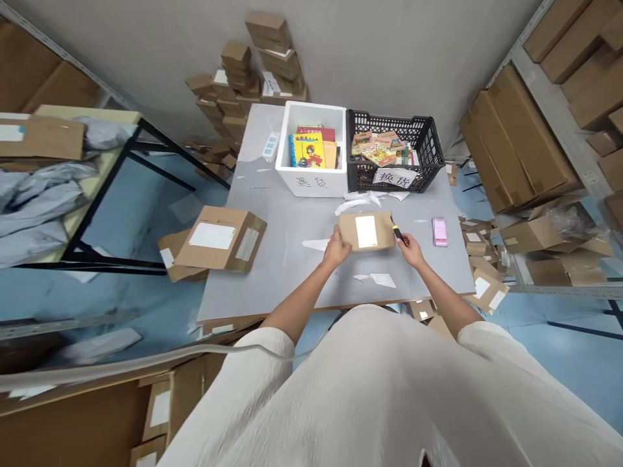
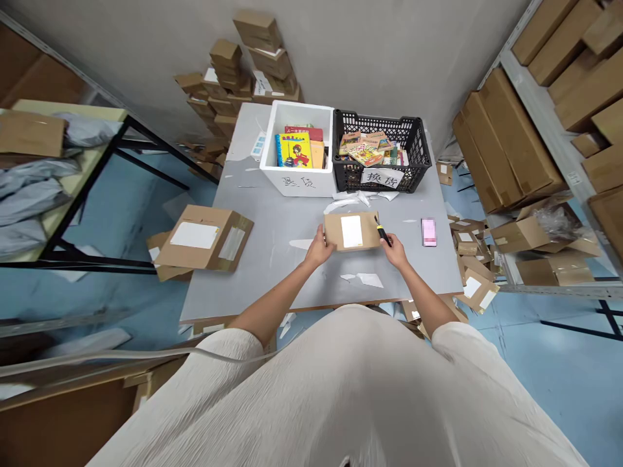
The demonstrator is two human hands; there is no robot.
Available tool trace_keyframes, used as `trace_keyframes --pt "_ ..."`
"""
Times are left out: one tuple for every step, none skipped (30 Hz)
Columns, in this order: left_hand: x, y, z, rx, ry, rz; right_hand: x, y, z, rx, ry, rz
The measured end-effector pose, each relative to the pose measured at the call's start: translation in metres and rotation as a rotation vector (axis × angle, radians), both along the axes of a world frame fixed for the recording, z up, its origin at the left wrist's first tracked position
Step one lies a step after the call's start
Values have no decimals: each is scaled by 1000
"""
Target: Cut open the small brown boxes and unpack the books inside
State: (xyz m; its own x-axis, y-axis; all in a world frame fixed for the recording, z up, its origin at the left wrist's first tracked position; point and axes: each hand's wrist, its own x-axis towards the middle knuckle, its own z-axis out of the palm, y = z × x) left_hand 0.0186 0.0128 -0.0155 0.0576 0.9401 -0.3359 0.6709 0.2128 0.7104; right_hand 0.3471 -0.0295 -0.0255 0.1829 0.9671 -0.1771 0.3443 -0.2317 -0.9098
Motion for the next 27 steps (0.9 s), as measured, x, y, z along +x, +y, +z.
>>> trace_keyframes --pt "-1 -2 -2 -5 -1 -15 0 -1 -2 -17 2 4" --pt "-2 -4 -4 -7 1 -29 0 -2 -4 -32 3 9" --pt "-2 -7 -5 -8 4 -40 0 -3 -5 -46 1 16" --pt "-3 -9 -6 -13 8 -46 -1 -3 -6 -58 -3 24" --pt "-3 -10 -7 -26 11 -50 -3 -3 -7 -68 -6 32" --pt "-2 -12 -7 -46 14 -52 -5 -3 -8 -77 -8 42" --pt "-2 -14 -7 -67 15 -54 -7 -2 -9 -86 -10 51" --pt "-1 -16 -7 -82 14 -57 -9 -1 -9 -92 -12 60" --pt "0 -17 -7 -87 14 -58 -11 -1 -10 -96 -13 65" --pt "0 -19 -5 -79 17 -55 -13 0 -9 -97 -12 67" --pt "1 -20 -4 -58 22 -46 -14 0 -8 -90 -7 64" --pt "1 -21 -2 -32 29 -33 -14 0 -6 -78 0 57" --pt "0 -23 1 -6 33 -17 -13 0 -3 -60 7 46" --pt "0 -23 4 15 34 3 -12 -1 1 -41 13 31" --pt "-1 -24 8 28 31 24 -11 -1 5 -21 14 13" --pt "-2 -24 11 36 24 44 -10 -1 10 -2 13 -6" --pt "-4 -24 15 42 19 64 -9 -1 14 14 10 -26" --pt "-5 -23 18 49 17 83 -8 -1 19 27 9 -45" --pt "-6 -23 21 59 21 98 -8 0 23 37 9 -60" --pt "-6 -22 23 71 26 110 -8 0 27 44 12 -71" --pt "-6 -21 25 81 30 116 -9 1 30 47 17 -79" --pt "-6 -20 26 89 29 119 -9 2 32 48 24 -81" --pt "-5 -19 27 91 23 121 -10 3 34 47 33 -77" --pt "-4 -18 27 93 12 124 -11 4 34 45 44 -65" --pt "-2 -17 27 96 -2 129 -12 5 34 43 53 -49" --pt "0 -17 27 107 -14 129 -12 6 34 40 58 -32" --pt "2 -17 27 130 -18 120 -12 7 34 37 58 -18"
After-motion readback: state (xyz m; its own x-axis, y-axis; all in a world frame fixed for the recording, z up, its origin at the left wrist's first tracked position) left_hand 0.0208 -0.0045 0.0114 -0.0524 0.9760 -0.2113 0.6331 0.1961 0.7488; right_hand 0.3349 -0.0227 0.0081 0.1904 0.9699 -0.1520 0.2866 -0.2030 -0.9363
